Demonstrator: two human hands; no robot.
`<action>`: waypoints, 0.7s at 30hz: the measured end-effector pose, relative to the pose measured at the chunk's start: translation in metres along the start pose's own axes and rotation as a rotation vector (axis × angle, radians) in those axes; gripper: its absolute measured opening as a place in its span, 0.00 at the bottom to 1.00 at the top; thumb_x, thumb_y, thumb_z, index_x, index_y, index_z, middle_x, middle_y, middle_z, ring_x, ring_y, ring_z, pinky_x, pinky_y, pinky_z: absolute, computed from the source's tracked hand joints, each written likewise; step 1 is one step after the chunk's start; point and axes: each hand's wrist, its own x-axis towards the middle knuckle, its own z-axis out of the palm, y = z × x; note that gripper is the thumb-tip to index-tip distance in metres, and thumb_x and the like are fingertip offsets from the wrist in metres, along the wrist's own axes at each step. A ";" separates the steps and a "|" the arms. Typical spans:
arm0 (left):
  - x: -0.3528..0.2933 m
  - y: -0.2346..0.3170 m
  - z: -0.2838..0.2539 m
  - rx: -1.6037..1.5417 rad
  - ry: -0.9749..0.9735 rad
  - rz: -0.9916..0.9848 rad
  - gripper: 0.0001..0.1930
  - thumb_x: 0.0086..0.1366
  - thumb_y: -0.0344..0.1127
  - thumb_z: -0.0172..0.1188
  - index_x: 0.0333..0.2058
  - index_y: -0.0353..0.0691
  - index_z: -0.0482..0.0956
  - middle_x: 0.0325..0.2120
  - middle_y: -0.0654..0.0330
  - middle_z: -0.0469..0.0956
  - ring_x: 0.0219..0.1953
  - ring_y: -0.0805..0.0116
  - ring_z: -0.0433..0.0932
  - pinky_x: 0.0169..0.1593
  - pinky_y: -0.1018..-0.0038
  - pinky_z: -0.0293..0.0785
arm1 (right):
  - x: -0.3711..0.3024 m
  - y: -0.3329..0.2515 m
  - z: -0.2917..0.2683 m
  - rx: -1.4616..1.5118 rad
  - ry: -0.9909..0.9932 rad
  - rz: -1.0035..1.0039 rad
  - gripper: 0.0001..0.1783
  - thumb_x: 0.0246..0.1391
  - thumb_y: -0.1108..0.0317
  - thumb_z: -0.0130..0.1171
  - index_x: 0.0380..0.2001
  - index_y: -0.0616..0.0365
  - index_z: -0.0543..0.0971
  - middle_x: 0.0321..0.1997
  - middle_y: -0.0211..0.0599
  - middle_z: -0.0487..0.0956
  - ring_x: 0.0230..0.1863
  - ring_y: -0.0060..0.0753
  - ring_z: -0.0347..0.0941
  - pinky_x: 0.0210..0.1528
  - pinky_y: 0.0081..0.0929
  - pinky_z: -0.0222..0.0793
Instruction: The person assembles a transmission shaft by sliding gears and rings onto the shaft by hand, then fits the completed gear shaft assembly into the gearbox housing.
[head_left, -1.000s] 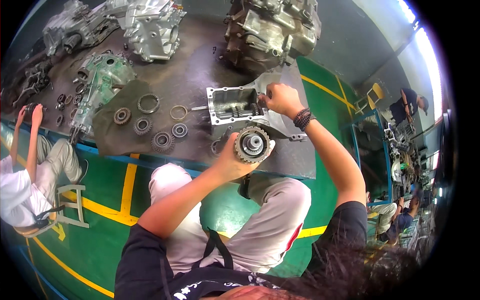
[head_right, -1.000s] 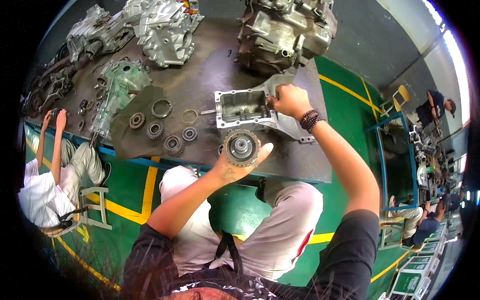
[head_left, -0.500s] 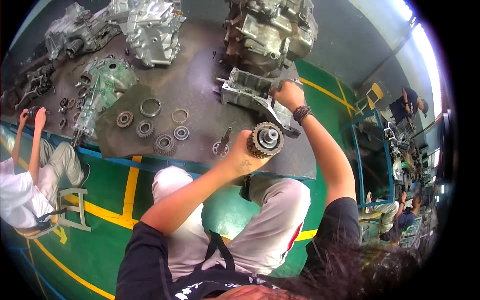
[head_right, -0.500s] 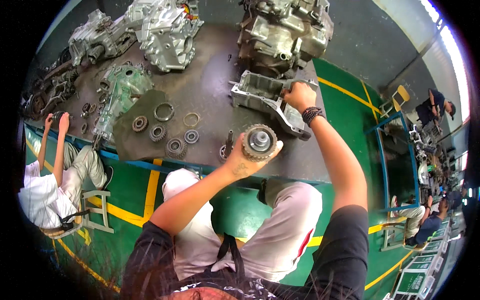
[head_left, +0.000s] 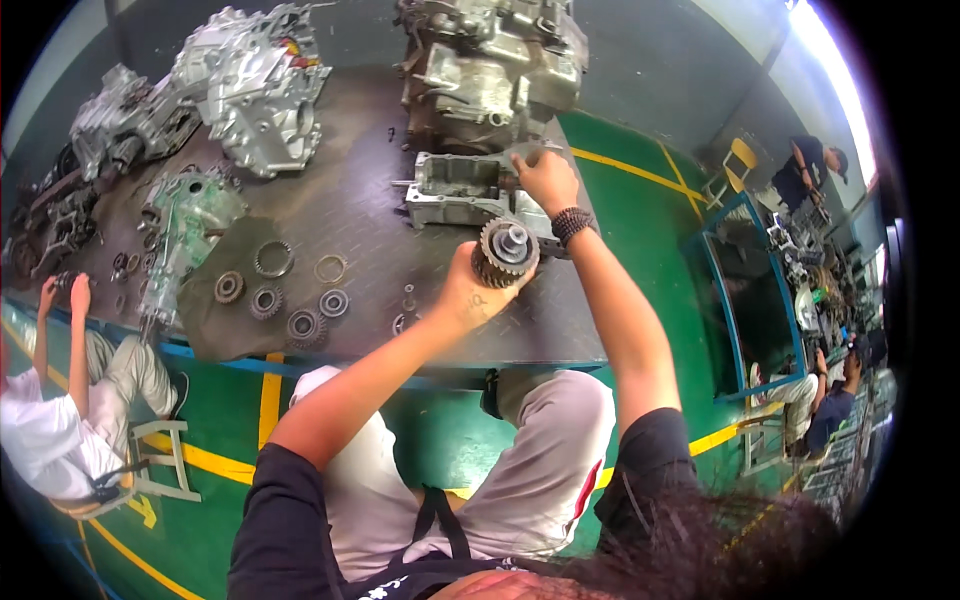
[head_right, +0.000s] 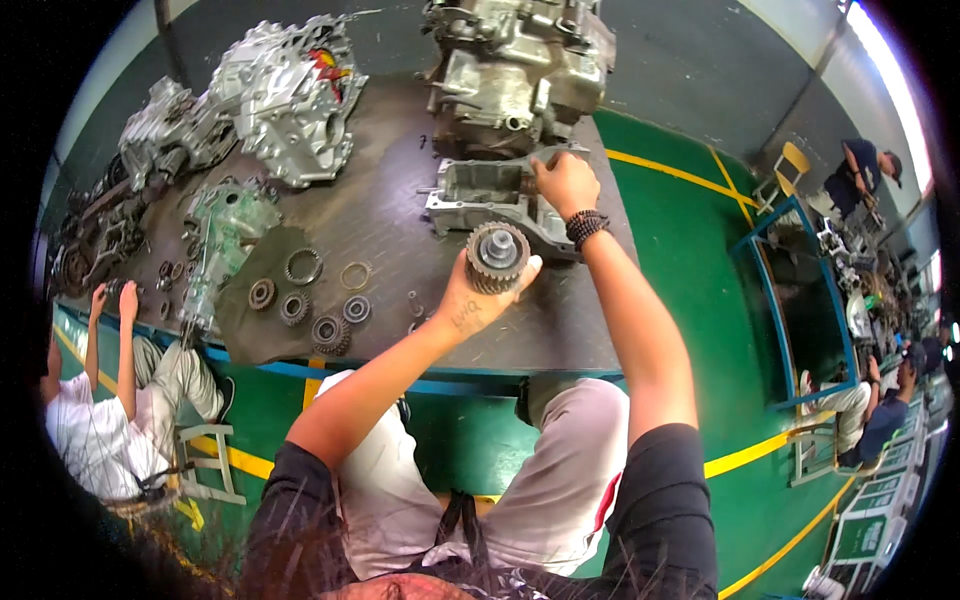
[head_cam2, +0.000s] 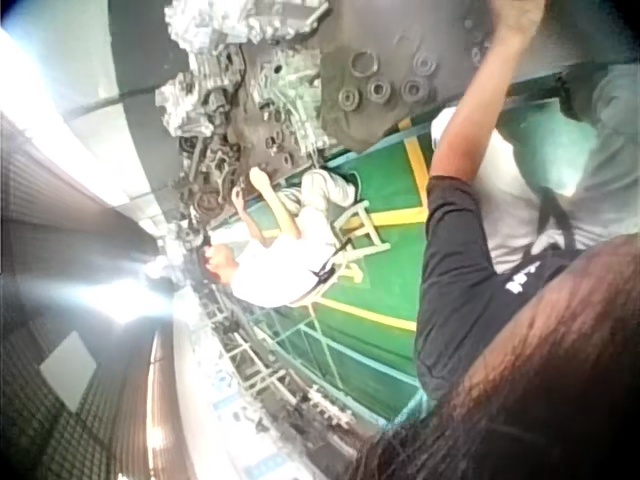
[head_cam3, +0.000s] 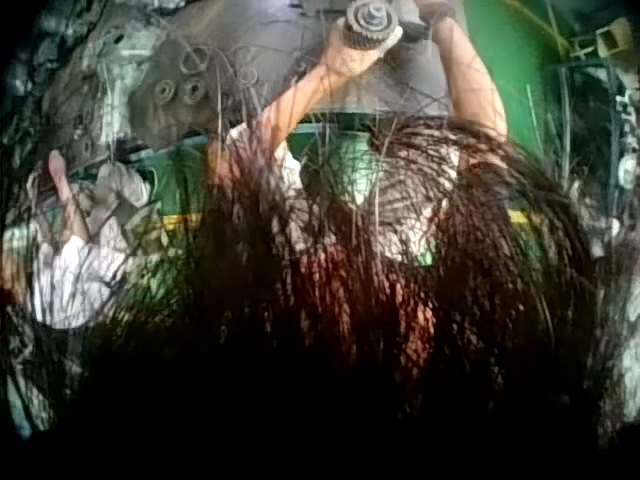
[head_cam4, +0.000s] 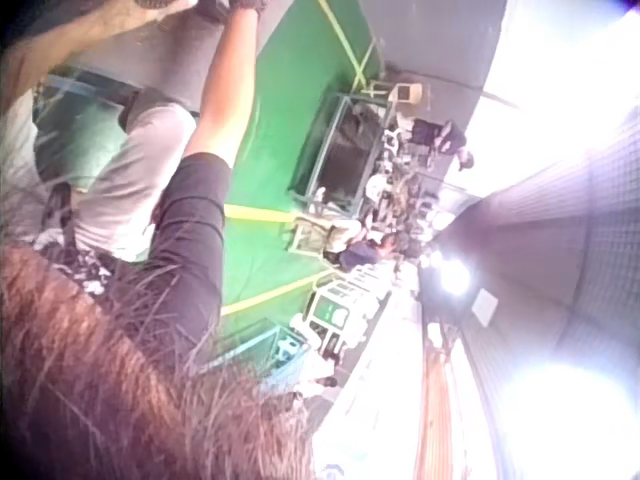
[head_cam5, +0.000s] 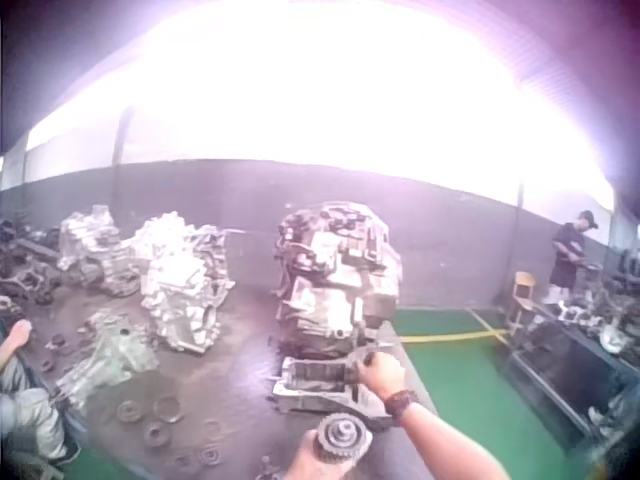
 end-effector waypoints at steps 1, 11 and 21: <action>0.009 0.002 0.006 -0.027 0.022 0.029 0.09 0.61 0.30 0.69 0.38 0.32 0.84 0.32 0.60 0.86 0.35 0.70 0.83 0.43 0.73 0.78 | 0.001 0.001 -0.007 0.086 0.109 0.040 0.29 0.58 0.39 0.60 0.33 0.59 0.84 0.37 0.55 0.84 0.44 0.58 0.81 0.47 0.48 0.74; 0.053 -0.013 0.015 -0.115 0.011 -0.036 0.08 0.64 0.34 0.69 0.32 0.35 0.82 0.18 0.67 0.77 0.21 0.77 0.73 0.28 0.72 0.69 | -0.063 -0.027 -0.102 1.849 -0.576 0.255 0.17 0.65 0.58 0.52 0.50 0.57 0.71 0.42 0.38 0.76 0.47 0.37 0.77 0.53 0.42 0.79; 0.054 -0.015 -0.008 -0.146 -0.153 -0.080 0.08 0.64 0.31 0.67 0.39 0.35 0.83 0.28 0.64 0.82 0.32 0.78 0.75 0.37 0.73 0.72 | -0.090 -0.067 -0.099 1.960 -0.342 0.263 0.17 0.69 0.60 0.50 0.49 0.63 0.73 0.60 0.54 0.75 0.63 0.53 0.73 0.66 0.49 0.73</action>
